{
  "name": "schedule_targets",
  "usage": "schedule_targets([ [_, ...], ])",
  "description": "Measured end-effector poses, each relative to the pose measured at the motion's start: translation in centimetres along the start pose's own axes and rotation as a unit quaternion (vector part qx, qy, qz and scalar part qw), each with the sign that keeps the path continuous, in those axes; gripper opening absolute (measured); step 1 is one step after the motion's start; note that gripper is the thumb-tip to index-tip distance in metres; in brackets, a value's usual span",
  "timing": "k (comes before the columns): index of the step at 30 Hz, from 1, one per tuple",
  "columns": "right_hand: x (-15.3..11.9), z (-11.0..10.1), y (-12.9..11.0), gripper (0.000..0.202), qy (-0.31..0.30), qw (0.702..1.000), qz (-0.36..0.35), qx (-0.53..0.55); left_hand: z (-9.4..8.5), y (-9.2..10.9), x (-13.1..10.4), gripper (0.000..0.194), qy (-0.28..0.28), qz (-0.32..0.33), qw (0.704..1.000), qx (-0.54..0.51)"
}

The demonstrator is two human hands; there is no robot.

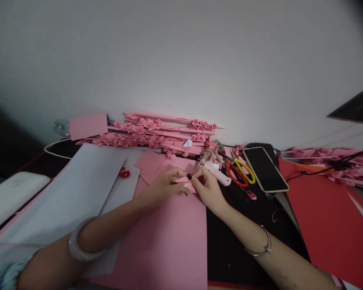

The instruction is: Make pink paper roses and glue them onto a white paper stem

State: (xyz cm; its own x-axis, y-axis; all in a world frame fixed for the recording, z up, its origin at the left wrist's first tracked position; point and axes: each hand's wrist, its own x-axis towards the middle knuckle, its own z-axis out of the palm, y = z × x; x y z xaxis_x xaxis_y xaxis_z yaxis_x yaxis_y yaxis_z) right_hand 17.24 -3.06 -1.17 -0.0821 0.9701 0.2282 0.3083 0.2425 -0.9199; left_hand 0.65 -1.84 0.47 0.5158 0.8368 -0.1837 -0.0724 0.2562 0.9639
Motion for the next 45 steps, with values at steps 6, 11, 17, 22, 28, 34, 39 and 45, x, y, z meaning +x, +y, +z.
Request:
schedule_targets([
  [6,-0.1,0.0,-0.1,0.020,0.002,1.000,0.018,0.024,-0.4,-0.2,0.4,0.019,-0.019,-0.014,1.000,0.011],
  [11,0.0,0.0,-0.2,0.021,0.006,0.998,0.031,0.050,-0.4,-0.3,0.3,0.016,-0.011,-0.012,1.000,0.003],
  [17,0.1,0.0,0.0,0.023,0.000,0.998,0.033,0.052,0.0,0.1,0.2,0.020,0.012,-0.018,0.999,0.025],
  [22,0.1,0.1,-0.1,0.024,-0.001,0.992,0.073,0.102,-0.1,0.3,0.1,0.029,0.023,-0.009,0.998,0.050],
  [28,0.2,-0.1,-0.5,0.029,-0.024,0.997,0.054,0.051,-0.1,0.2,0.1,0.029,0.013,-0.001,0.999,0.049],
  [34,0.4,-0.4,-0.7,0.034,-0.040,0.998,0.018,-0.051,0.0,-0.3,0.1,0.028,0.014,0.021,0.997,0.068],
  [39,0.4,-0.4,-0.7,0.031,-0.043,0.997,0.011,-0.061,0.2,-0.1,0.0,0.031,0.028,0.014,0.996,0.081],
  [45,0.4,-0.4,-0.6,0.030,-0.047,0.996,-0.005,-0.071,-0.1,-0.9,0.3,0.037,0.012,0.039,0.994,0.098],
])
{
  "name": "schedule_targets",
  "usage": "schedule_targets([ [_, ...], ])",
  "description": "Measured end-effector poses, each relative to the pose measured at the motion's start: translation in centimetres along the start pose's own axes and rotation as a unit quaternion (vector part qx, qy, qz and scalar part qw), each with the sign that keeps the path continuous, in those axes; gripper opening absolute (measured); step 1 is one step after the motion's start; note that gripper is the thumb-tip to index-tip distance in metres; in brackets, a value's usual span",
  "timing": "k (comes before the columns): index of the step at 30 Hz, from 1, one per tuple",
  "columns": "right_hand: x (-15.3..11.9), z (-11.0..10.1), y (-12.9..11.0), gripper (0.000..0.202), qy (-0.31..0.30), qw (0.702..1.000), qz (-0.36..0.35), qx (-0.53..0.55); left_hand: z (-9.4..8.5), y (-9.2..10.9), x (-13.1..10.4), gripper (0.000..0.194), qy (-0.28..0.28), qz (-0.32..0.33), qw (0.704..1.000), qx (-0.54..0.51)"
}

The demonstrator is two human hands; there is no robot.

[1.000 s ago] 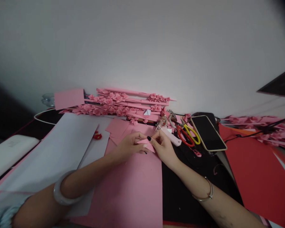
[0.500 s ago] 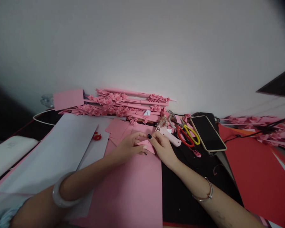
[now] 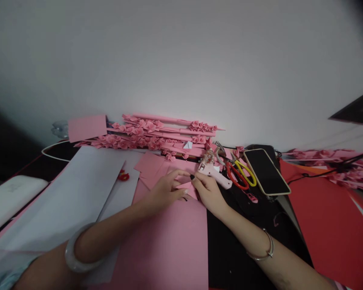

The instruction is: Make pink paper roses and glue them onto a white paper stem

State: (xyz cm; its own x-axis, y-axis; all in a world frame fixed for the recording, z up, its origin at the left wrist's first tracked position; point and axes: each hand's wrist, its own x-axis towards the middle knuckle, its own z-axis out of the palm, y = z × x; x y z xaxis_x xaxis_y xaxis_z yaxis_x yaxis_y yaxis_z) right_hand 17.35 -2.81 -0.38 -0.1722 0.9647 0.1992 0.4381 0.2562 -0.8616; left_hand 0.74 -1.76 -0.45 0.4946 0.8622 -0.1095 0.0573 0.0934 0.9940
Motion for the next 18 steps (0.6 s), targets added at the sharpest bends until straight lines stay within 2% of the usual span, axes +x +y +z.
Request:
schedule_targets([
  [4,0.0,0.0,0.2,0.029,-0.004,1.000,0.002,-0.006,0.0,-0.3,0.0,0.038,-0.011,-0.005,1.000,-0.010],
  [10,0.1,-0.1,0.2,0.029,-0.011,1.000,0.012,-0.016,0.0,0.6,-0.2,0.038,-0.019,-0.036,0.997,-0.060],
  [18,-0.1,-0.2,0.4,0.027,-0.017,0.999,-0.013,-0.035,-0.2,1.0,0.0,0.040,-0.025,-0.082,0.992,-0.094],
])
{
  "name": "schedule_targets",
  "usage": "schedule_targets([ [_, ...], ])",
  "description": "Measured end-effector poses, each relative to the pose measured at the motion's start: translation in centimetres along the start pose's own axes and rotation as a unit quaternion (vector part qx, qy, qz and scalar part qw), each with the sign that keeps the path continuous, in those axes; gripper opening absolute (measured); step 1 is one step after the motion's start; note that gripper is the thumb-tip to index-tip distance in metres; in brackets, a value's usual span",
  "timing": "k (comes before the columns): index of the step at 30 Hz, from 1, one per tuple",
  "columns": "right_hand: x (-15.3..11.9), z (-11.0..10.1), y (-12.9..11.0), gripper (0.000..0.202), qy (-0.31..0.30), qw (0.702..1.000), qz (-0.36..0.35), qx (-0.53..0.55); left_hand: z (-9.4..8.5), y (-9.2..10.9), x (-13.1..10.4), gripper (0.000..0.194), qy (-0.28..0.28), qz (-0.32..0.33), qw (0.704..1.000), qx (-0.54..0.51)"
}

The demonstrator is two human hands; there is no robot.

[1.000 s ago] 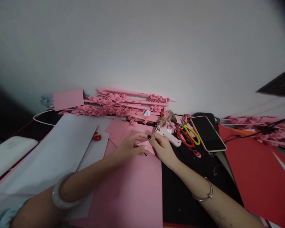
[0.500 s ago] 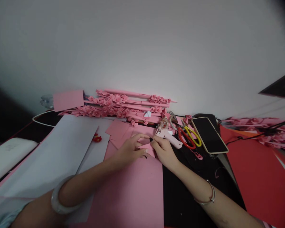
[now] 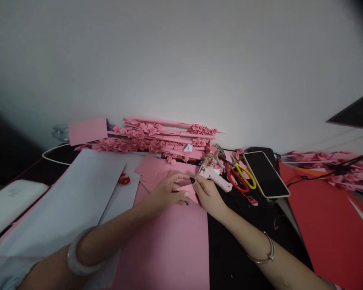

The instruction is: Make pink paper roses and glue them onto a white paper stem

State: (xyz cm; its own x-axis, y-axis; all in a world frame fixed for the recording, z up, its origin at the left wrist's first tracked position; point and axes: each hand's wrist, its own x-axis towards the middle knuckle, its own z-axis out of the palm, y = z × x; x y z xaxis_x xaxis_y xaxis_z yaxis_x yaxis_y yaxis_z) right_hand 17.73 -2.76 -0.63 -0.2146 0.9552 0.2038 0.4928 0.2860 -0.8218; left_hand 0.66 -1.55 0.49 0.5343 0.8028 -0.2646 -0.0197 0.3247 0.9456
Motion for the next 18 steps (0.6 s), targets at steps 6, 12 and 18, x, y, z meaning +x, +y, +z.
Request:
schedule_targets([
  [6,-0.27,0.34,0.01,0.024,0.011,0.999,-0.023,-0.041,0.12,0.05,0.11,0.041,-0.002,-0.010,1.000,-0.005],
  [12,-0.37,0.41,-0.22,0.025,0.035,0.999,-0.015,-0.038,0.14,-0.03,0.28,0.042,0.007,-0.030,0.999,-0.020],
  [18,0.00,0.10,-0.27,0.033,-0.004,1.000,0.025,0.009,-0.27,-0.28,0.26,0.037,0.013,0.004,1.000,-0.005],
])
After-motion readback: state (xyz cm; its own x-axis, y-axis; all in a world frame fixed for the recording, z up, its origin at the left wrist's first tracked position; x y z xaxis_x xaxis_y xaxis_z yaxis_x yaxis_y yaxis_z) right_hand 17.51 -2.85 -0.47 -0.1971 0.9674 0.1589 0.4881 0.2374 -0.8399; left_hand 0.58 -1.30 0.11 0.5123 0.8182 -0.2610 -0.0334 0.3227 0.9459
